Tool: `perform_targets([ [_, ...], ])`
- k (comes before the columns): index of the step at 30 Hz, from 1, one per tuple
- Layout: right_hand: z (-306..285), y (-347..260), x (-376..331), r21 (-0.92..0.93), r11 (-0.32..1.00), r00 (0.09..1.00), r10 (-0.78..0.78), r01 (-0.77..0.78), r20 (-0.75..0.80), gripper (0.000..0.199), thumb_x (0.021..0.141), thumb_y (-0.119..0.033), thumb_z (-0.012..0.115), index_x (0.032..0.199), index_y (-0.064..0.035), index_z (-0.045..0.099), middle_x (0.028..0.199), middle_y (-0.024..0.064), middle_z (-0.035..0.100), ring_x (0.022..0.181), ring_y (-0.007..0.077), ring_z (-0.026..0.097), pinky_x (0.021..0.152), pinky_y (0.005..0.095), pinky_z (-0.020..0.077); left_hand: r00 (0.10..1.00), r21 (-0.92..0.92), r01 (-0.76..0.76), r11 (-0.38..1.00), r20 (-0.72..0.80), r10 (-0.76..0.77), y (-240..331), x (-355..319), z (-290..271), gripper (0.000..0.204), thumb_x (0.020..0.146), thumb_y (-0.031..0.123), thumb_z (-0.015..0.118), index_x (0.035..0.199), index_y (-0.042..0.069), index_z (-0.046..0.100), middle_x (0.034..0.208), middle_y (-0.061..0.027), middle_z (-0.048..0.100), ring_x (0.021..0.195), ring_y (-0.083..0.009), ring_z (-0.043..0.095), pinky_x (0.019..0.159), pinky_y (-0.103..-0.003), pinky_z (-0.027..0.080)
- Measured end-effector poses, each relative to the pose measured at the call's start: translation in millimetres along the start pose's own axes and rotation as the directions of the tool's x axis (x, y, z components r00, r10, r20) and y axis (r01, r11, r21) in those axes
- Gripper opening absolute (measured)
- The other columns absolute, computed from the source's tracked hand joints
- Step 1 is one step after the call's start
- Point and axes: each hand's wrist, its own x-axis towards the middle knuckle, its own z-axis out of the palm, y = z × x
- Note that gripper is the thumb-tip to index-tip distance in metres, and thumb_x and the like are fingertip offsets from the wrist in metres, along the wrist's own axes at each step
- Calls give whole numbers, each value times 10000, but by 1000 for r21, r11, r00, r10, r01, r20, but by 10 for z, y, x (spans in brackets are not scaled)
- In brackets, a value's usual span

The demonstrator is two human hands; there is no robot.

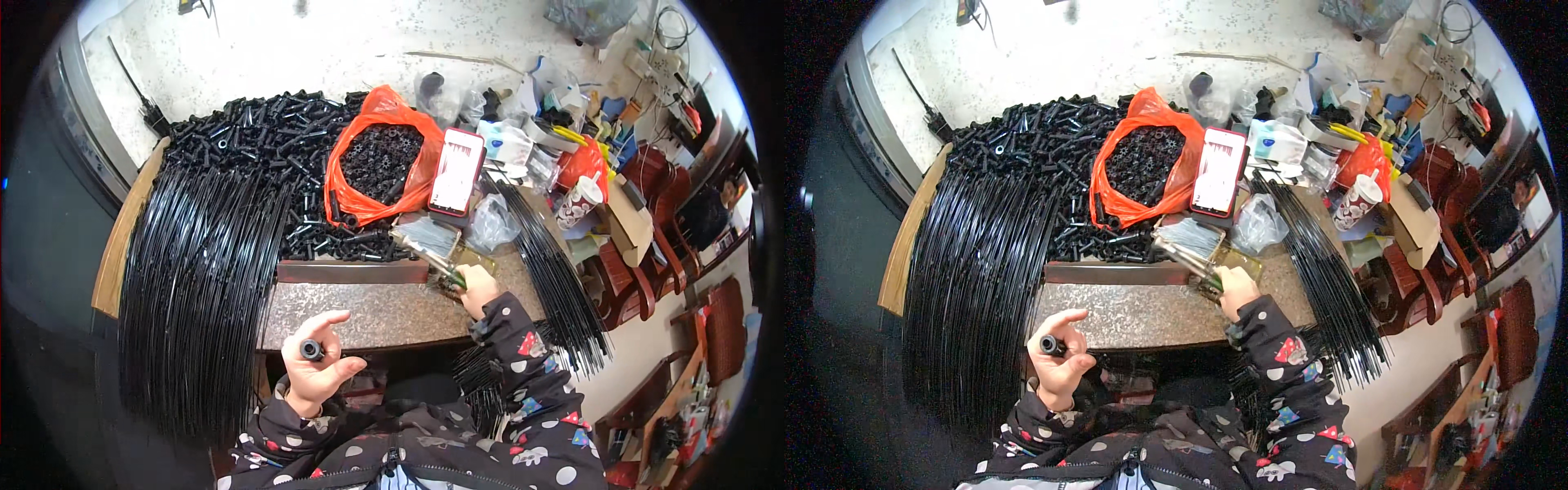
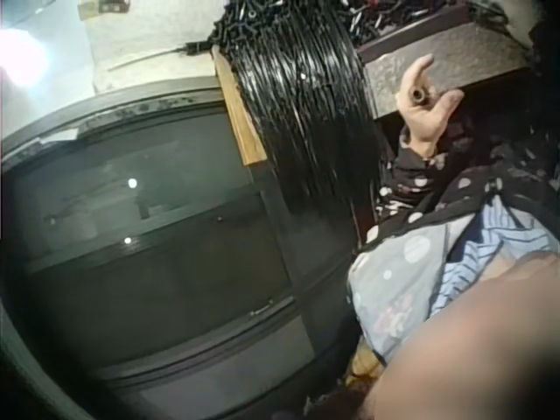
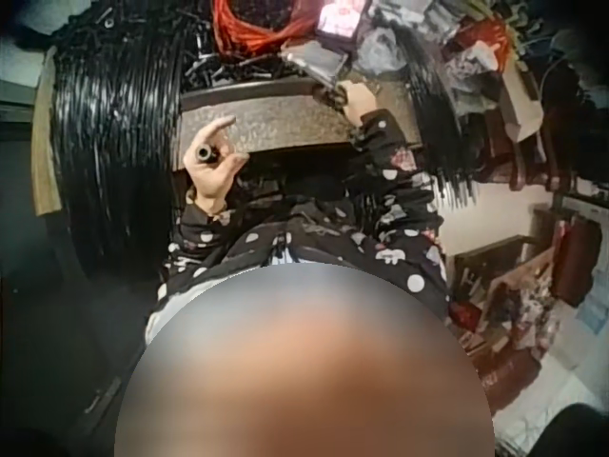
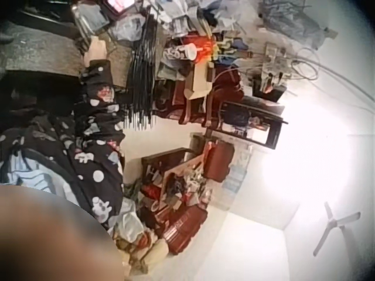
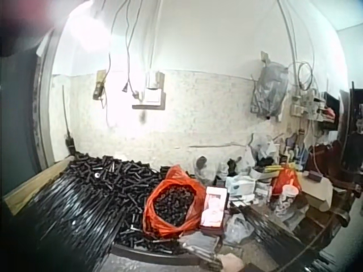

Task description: The person is assembling bunches of black cables, inserting them into connectors and using a tool to secure them.

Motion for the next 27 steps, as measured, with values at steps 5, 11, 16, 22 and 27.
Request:
perform_targets([
  [5,-94,-159,103,-28,998,988,-43,48,150,394,609,56,572,986,-33,504,839,167,515,830,347,510,730,380,430,1000,26,14,1000,5,-14,-25,15,-7,533,599,163,797,1043,-17,563,538,74,374,481,-12,330,441,-172,241],
  [11,-158,-77,84,14,998,990,-61,60,129,458,594,54,562,1036,-19,468,862,174,539,892,340,500,788,381,418,1000,38,19,999,12,-19,-7,-12,-11,482,620,143,785,1023,-16,572,539,61,383,493,-16,323,454,-174,242],
  [16,-92,-171,101,-138,972,976,-169,188,138,347,608,60,522,944,-24,495,747,142,535,801,317,505,700,380,428,995,142,-78,987,68,69,61,-56,-16,425,638,116,769,994,-8,572,494,65,361,449,-11,296,429,-176,222],
  [22,-83,-85,58,-109,988,990,-100,110,99,335,643,24,522,967,-48,484,833,137,549,861,318,496,726,384,423,996,171,-91,981,38,86,188,-173,-73,364,646,102,760,948,6,581,477,70,365,436,-7,297,425,-176,222],
  [27,62,142,10,-45,998,997,43,-46,-69,284,719,-85,608,972,-73,479,789,180,525,743,380,519,656,437,424,989,184,-116,976,116,96,241,-224,-25,346,681,120,736,938,-34,563,501,62,404,447,-11,330,430,-181,233],
])
